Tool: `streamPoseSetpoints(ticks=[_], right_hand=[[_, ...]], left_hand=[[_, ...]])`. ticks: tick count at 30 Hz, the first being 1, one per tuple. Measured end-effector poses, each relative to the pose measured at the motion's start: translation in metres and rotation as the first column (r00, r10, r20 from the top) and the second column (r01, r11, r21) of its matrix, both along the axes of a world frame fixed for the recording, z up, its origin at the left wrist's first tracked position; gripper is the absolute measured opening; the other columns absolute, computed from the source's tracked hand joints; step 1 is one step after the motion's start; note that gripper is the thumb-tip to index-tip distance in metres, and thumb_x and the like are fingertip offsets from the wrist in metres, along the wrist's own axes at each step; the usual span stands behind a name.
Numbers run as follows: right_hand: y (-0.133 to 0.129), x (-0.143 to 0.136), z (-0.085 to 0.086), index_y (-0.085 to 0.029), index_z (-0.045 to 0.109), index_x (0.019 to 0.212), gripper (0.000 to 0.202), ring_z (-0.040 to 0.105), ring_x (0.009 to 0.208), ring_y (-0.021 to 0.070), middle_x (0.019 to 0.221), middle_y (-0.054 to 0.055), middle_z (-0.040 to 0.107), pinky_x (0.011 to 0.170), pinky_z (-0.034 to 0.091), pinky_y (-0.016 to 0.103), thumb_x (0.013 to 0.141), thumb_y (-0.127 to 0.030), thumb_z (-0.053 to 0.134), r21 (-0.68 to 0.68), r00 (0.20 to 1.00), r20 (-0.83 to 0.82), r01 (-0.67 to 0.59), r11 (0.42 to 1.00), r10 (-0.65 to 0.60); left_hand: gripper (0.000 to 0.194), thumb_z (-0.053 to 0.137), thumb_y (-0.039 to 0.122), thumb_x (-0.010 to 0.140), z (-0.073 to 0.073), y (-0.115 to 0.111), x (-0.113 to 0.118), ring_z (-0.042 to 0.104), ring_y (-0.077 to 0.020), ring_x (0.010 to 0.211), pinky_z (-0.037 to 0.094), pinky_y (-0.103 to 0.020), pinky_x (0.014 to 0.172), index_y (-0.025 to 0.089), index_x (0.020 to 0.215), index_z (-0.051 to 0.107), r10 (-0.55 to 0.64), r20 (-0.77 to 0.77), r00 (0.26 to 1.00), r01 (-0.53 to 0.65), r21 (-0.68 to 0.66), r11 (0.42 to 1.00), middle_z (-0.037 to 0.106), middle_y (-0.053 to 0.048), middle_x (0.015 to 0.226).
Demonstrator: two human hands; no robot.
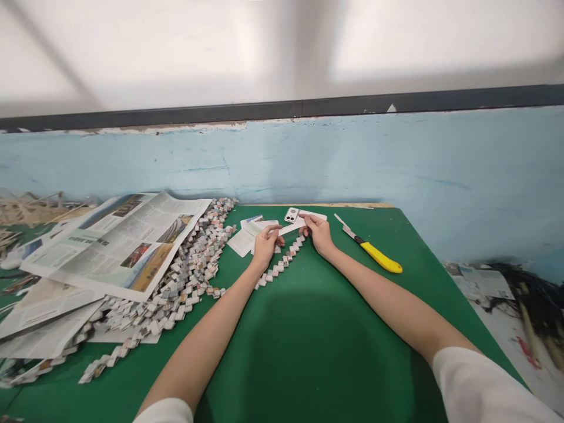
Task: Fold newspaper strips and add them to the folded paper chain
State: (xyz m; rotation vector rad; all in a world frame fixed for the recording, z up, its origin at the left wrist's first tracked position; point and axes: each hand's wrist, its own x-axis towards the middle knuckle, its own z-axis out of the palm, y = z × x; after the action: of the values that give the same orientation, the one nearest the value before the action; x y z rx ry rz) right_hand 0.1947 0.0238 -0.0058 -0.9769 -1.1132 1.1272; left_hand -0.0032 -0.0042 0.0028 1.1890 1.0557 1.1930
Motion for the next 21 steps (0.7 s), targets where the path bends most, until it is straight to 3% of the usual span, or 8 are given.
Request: streamPoseSetpoints(ticks=[5, 10, 12, 17, 21], right_hand=[[0.0047, 0.0013, -0.0042, -0.015, 0.073, 0.110, 0.042, 0.052, 0.044, 0.0146, 0.058, 0.002, 0.068, 0.048, 0.041, 0.028, 0.084, -0.047, 0.063, -0.025, 0.999, -0.050, -0.005, 1.000, 0.004], [0.0047, 0.0009, -0.0052, -0.016, 0.074, 0.104, 0.035, 0.052, 0.044, 0.0149, 0.056, 0.002, 0.067, 0.047, 0.039, 0.028, 0.083, -0.042, 0.061, -0.029, 0.998, -0.055, -0.012, 1.000, 0.010], [0.0036, 0.0007, -0.0048, -0.017, 0.074, 0.103, 0.034, 0.051, 0.043, 0.0148, 0.056, 0.002, 0.066, 0.047, 0.040, 0.028, 0.084, -0.041, 0.061, -0.034, 0.999, -0.037, -0.016, 0.999, 0.015], [0.0019, 0.0009, -0.0047, -0.018, 0.074, 0.103, 0.038, 0.051, 0.046, 0.0154, 0.060, 0.002, 0.065, 0.049, 0.043, 0.029, 0.088, -0.051, 0.061, -0.002, 0.999, 0.006, -0.048, 0.999, 0.048], [0.0026, 0.0010, -0.0051, -0.021, 0.067, 0.084, 0.052, 0.049, 0.053, 0.0161, 0.058, -0.001, 0.051, 0.052, 0.044, 0.029, 0.089, -0.071, 0.055, 0.067, 0.998, 0.051, 0.037, 0.997, -0.040]], left_hand=[[0.033, 0.060, 0.039, 0.086, 0.0034, -0.0019, 0.0021, 0.068, -0.0179, 0.074, 0.054, -0.030, 0.075, 0.016, 0.103, 0.074, -0.031, -0.030, 0.999, 0.032, 0.012, 0.999, 0.073, -0.007, 0.079], [0.057, 0.073, 0.041, 0.081, 0.0073, -0.0038, 0.0022, 0.063, -0.0163, 0.070, 0.050, -0.027, 0.064, 0.017, 0.133, 0.067, -0.054, -0.140, 0.989, 0.066, 0.079, 0.995, 0.074, -0.006, 0.088], [0.061, 0.075, 0.043, 0.081, 0.0061, -0.0039, 0.0021, 0.061, -0.0153, 0.066, 0.048, -0.026, 0.061, 0.018, 0.136, 0.066, -0.058, -0.187, 0.981, 0.077, 0.094, 0.993, 0.072, -0.005, 0.084], [0.043, 0.066, 0.053, 0.088, 0.0013, -0.0025, 0.0014, 0.057, -0.0143, 0.060, 0.044, -0.025, 0.055, 0.018, 0.111, 0.075, -0.017, -0.193, 0.981, 0.033, 0.080, 0.996, 0.067, -0.003, 0.074], [0.044, 0.062, 0.060, 0.088, 0.0024, -0.0006, 0.0013, 0.054, -0.0131, 0.053, 0.042, -0.024, 0.053, 0.017, 0.082, 0.069, 0.017, -0.155, 0.988, -0.010, 0.047, 0.999, 0.061, -0.001, 0.060]])
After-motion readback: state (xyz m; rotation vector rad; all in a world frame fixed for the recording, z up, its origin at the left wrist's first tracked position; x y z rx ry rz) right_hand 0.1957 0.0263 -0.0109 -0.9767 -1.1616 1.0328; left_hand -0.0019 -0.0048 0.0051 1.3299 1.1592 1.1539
